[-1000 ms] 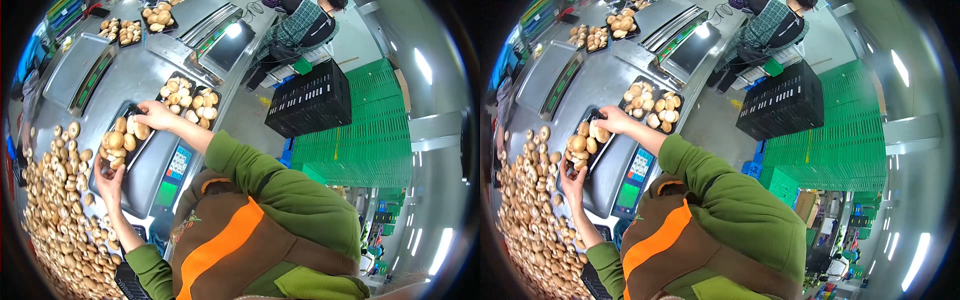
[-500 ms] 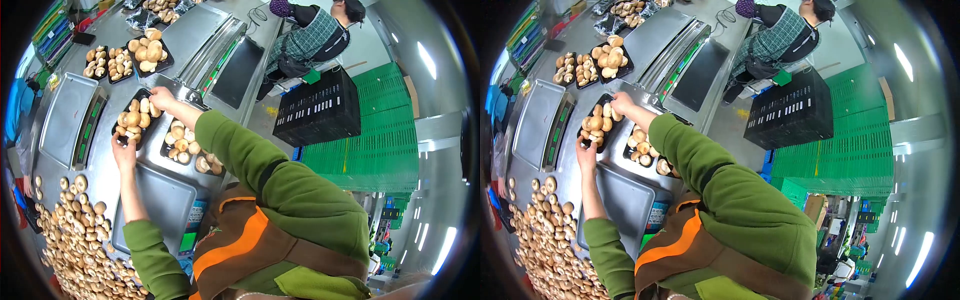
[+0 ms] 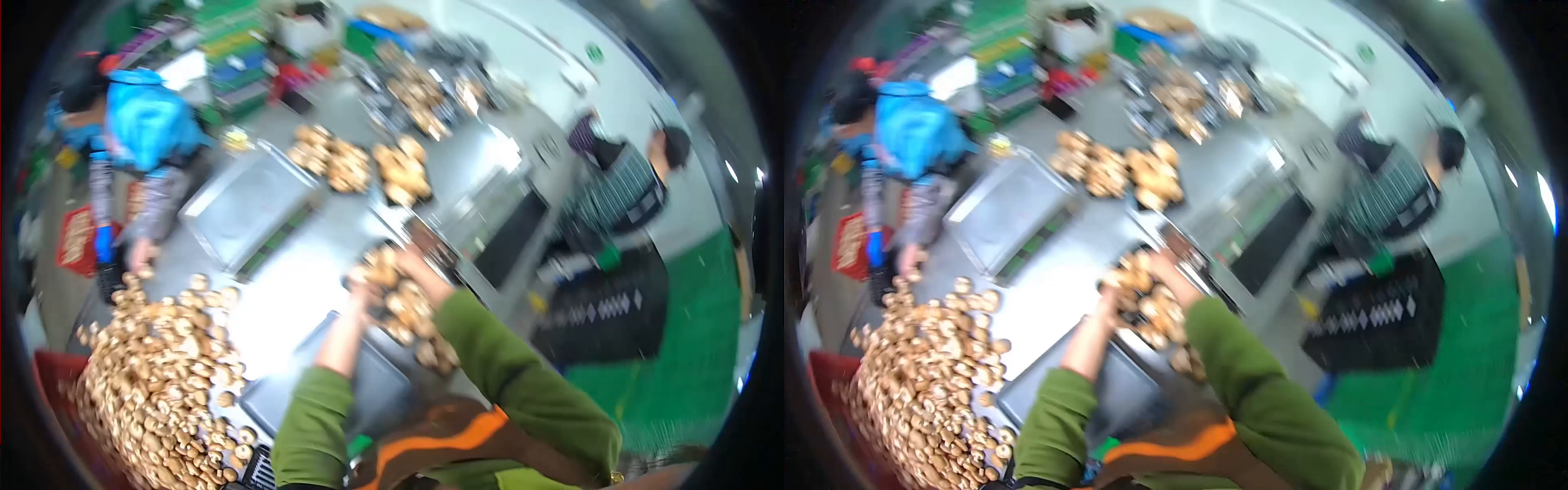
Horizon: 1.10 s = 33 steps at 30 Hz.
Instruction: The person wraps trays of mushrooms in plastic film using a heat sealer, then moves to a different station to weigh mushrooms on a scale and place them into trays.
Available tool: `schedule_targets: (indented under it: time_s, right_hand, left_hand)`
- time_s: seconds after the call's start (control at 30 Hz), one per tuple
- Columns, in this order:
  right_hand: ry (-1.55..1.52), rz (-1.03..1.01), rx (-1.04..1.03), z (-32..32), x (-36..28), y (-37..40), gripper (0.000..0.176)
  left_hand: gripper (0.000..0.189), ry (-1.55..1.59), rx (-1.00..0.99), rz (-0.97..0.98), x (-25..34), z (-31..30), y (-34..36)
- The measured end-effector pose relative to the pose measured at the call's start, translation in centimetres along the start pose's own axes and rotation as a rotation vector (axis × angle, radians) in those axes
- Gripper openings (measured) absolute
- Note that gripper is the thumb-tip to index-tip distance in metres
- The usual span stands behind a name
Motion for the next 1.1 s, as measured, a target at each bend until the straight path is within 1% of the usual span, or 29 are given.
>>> schedule_targets:
  time_s: [0.03, 0.07, 0.1, 0.13, 0.17, 0.23, 0.3, 0.33, 0.37, 0.43, 0.5, 0.53, 0.57, 0.6, 0.63, 0.7, 0.73, 0.77, 0.83, 0.87, 0.9, 0.97, 1.0, 1.03, 1.07, 1.1]
  right_hand:
    - [-0.030, -0.002, 0.058, -0.5, 0.3, 0.5, 0.045]
    - [-0.053, -0.015, 0.126, -0.8, 0.9, 1.3, 0.046]
    - [0.102, -0.172, 0.266, 0.2, 2.8, 1.0, 0.044]
    - [-0.035, -0.227, 0.343, -0.9, 2.2, 3.3, 0.044]
    - [-0.172, -0.275, 0.412, -2.6, 1.5, 6.7, 0.045]
    - [-0.427, -0.397, 0.320, -5.3, -1.2, 14.3, 0.037]
    - [-0.495, -0.432, 0.117, -4.4, -2.3, 20.6, 0.033]
    - [-0.442, -0.494, 0.008, -4.5, -3.7, 24.7, 0.032]
    - [-0.392, -0.551, -0.100, -4.0, -5.2, 28.9, 0.030]
    - [-0.363, -0.587, -0.384, 0.0, -7.2, 35.5, 0.028]
    - [-0.284, -0.887, -0.571, 5.0, -8.8, 40.4, 0.028]
    - [-0.279, -0.886, -0.564, 7.6, -9.3, 41.8, 0.028]
    - [-0.158, -1.077, -0.574, 10.3, -9.9, 43.0, 0.029]
    - [-0.030, -1.264, -0.584, 12.5, -10.4, 44.3, 0.030]
    - [-0.027, -1.258, -0.587, 14.3, -10.8, 45.7, 0.030]
    - [0.131, -1.147, -0.367, 16.7, -10.7, 48.1, 0.034]
    - [0.295, -1.114, -0.464, 16.8, -11.1, 49.2, 0.036]
    - [0.298, -1.110, -0.465, 17.5, -10.8, 50.1, 0.036]
    - [0.405, -1.061, -0.404, 19.3, -9.6, 50.6, 0.037]
    - [0.432, -1.042, -0.350, 20.0, -8.9, 50.5, 0.041]
    - [0.436, -1.034, -0.357, 19.9, -9.3, 50.7, 0.041]
    - [0.510, -0.971, -0.324, 19.1, -9.8, 51.7, 0.033]
    - [0.460, -0.910, -0.209, 22.5, -8.1, 50.4, 0.024]
    - [0.482, -0.905, -0.235, 22.6, -8.1, 50.3, 0.022]
    - [0.496, -0.902, -0.245, 22.2, -8.4, 50.3, 0.018]
    - [0.562, -0.944, -0.212, 22.3, -8.5, 50.2, 0.016]
  left_hand:
    - [0.032, 0.019, 0.097, 0.074, 0.4, 2.3, 3.9]
    - [0.034, -0.012, 0.081, 0.036, 0.8, 2.3, 5.4]
    - [0.036, 0.007, -0.009, 0.083, 0.8, 2.0, 7.1]
    - [0.036, 0.054, -0.045, 0.152, 0.6, 1.7, 8.5]
    - [0.042, 0.051, -0.094, 0.241, 1.2, 2.0, 12.6]
    - [0.049, 0.229, -0.031, 0.508, -0.2, -0.3, 15.7]
    - [0.055, 0.132, 0.066, 0.766, -0.2, -3.0, 21.1]
    - [0.052, 0.111, 0.110, 0.919, -0.6, -5.2, 22.5]
    - [0.052, 0.106, 0.116, 0.930, -0.7, -7.3, 24.4]
    - [0.048, 0.177, 0.172, 1.045, -0.8, -11.2, 28.3]
    - [0.042, 0.232, 0.187, 1.082, -1.3, -15.9, 30.8]
    - [0.040, 0.222, 0.201, 1.088, -1.5, -17.8, 33.1]
    - [0.037, 0.288, 0.189, 1.115, -1.8, -19.7, 34.8]
    - [0.035, 0.271, 0.204, 1.137, -2.1, -21.8, 36.5]
    - [0.033, 0.254, 0.221, 1.153, -2.5, -23.7, 38.4]
    - [0.027, 0.278, 0.304, 1.180, -3.7, -26.9, 42.2]
    - [0.027, 0.333, 0.385, 1.203, -4.2, -29.1, 43.1]
    - [0.026, 0.321, 0.378, 1.213, -5.0, -30.9, 44.5]
    - [0.025, 0.445, 0.408, 1.189, -6.0, -33.5, 46.9]
    - [0.024, 0.428, 0.417, 1.215, -6.4, -35.2, 47.3]
    - [0.022, 0.430, 0.462, 1.261, -6.9, -37.0, 47.2]
    - [0.025, 0.439, 0.423, 1.227, -7.5, -39.8, 47.9]
    - [0.028, 0.360, 0.401, 1.234, -7.9, -41.6, 47.9]
    - [0.030, 0.378, 0.428, 1.256, -8.2, -42.9, 47.8]
    - [0.028, 0.492, 0.353, 1.309, -8.4, -43.0, 48.1]
    - [0.027, 0.535, 0.328, 1.323, -8.6, -42.6, 49.0]
Point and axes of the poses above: each hand's wrist, its own y-axis away from the middle knuckle, its own z-axis out of the palm, x = y × z, the point moved 1 cm from there along -y, towards the middle knuckle, and after that the axes turned 13 degrees about y, right-handed, at the moved point
